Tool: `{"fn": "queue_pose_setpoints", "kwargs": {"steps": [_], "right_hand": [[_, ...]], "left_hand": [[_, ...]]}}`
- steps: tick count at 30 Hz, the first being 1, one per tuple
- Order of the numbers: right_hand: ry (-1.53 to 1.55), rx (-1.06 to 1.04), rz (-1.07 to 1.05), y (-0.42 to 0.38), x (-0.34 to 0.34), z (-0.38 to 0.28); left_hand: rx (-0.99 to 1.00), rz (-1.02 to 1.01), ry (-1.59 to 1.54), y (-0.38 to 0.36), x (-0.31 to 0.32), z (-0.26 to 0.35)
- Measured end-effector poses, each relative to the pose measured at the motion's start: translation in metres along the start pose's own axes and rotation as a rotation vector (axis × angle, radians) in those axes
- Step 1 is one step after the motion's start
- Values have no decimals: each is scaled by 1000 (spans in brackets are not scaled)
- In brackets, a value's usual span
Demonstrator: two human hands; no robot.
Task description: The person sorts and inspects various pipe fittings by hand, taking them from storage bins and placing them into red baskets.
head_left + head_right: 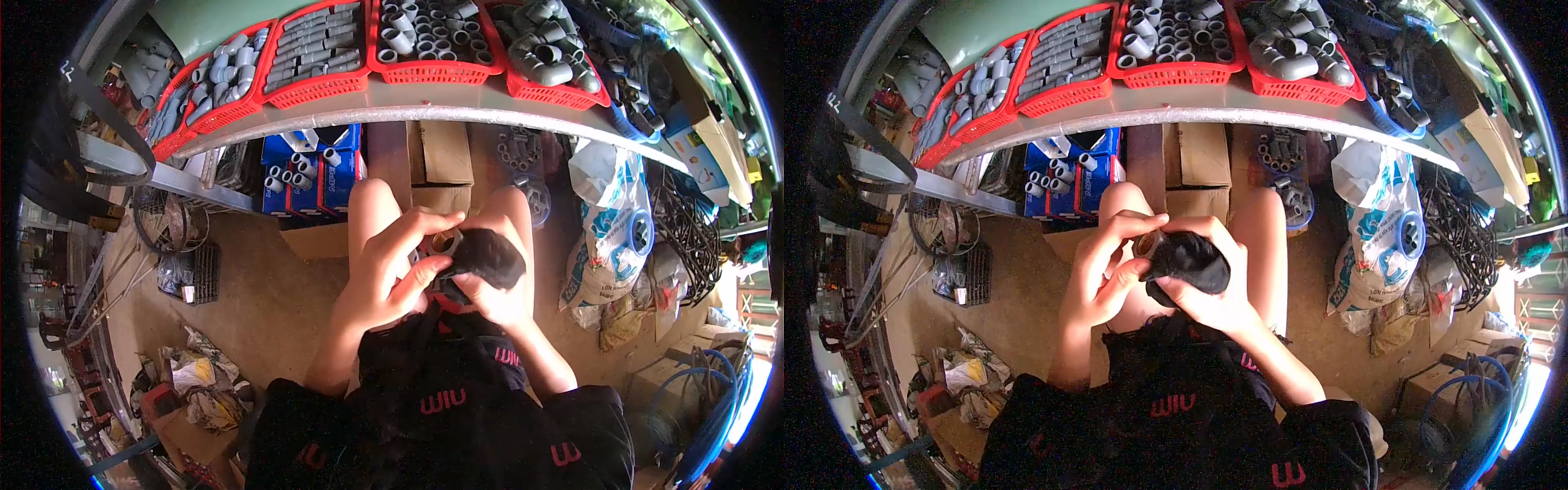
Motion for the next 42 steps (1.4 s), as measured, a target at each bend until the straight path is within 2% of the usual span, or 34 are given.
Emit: {"fn": "queue_pose_setpoints", "kwargs": {"steps": [2, 4, 5, 6, 8, 9, 10, 12, 13, 16, 17, 18, 20, 21, 22, 24, 25, 26, 28, 29, 30, 32, 33, 34, 36, 38, 40, 42], "right_hand": [[252, 171, -34, -2, 8, 16], [957, 857, -180, -39, 32, 52], [912, 940, -226, -40, 35, 58], [1022, 978, -266, -40, 35, 54], [761, 827, -209, -33, 23, 48], [388, 441, -100, -11, 8, 26], [-118, 154, -74, -1, -3, -1], [-460, -203, 42, -6, -5, -18], [-475, -222, 52, -7, -7, -15], [-186, 22, -6, -4, -7, 2], [289, 317, -51, -15, 7, 32], [592, 685, -182, -32, 20, 51], [1305, 961, -359, -45, 43, 55], [1423, 1026, -379, -47, 46, 55], [1309, 975, -322, -44, 42, 59], [1083, 879, -211, -40, 35, 55], [725, 584, -69, -19, 14, 44], [299, 380, 130, -6, -9, 28], [-398, -115, 45, 4, -17, -8], [-555, -295, 29, 3, -12, -26], [-499, -238, 8, 2, -10, -20], [-97, -90, 87, 1, -9, -7], [-67, 95, 17, -1, -7, 2], [253, 270, 10, -5, 3, 14], [866, 843, -233, -31, 38, 34], [1263, 1104, -373, -49, 54, 36], [1513, 1106, -292, -51, 58, 35], [1411, 1031, -281, -45, 55, 30]], "left_hand": [[-25, -90, -56, 1, 3, -4], [-8, -167, -194, 0, 7, -8], [44, -201, -88, -1, 11, 0], [52, -181, -52, -2, 13, 3], [15, -27, -139, -7, 8, -15], [-28, 51, -98, -6, 3, -21], [-74, 127, -61, -6, -3, -28], [-57, 139, 16, -7, 0, -26], [-56, 116, -1, -5, 2, -24], [25, 8, -46, 2, 11, -14], [30, -38, -96, 2, 12, -15], [35, -85, -146, 1, 13, -16], [55, -201, -220, 1, 17, -15], [49, -204, -187, 3, 16, -15], [43, -206, -153, 4, 15, -16], [117, -86, 32, 8, 9, -11], [86, 11, 68, 6, 0, -14], [-58, 90, -179, 2, -3, -25], [-118, 34, -476, -1, 4, -33], [-108, 41, -519, -1, 5, -32], [-99, 48, -563, 1, 7, -31], [-115, 16, -654, 4, 8, -33], [-143, -18, -703, 4, 8, -38], [-173, -51, -752, 3, 8, -43], [-278, -42, -874, -2, 8, -54], [-329, -70, -1024, -7, 12, -59], [-343, 20, -1085, -11, 11, -63], [-316, 41, -1193, -11, 12, -62]]}}
Point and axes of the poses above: each hand's wrist, its own y-axis towards the middle knuckle, its own x-axis out of the palm, z = x × y, the point moved 8 cm from there along y, towards the middle knuckle, and after that the axes turned 12 degrees about -y, right-handed, at the moved point
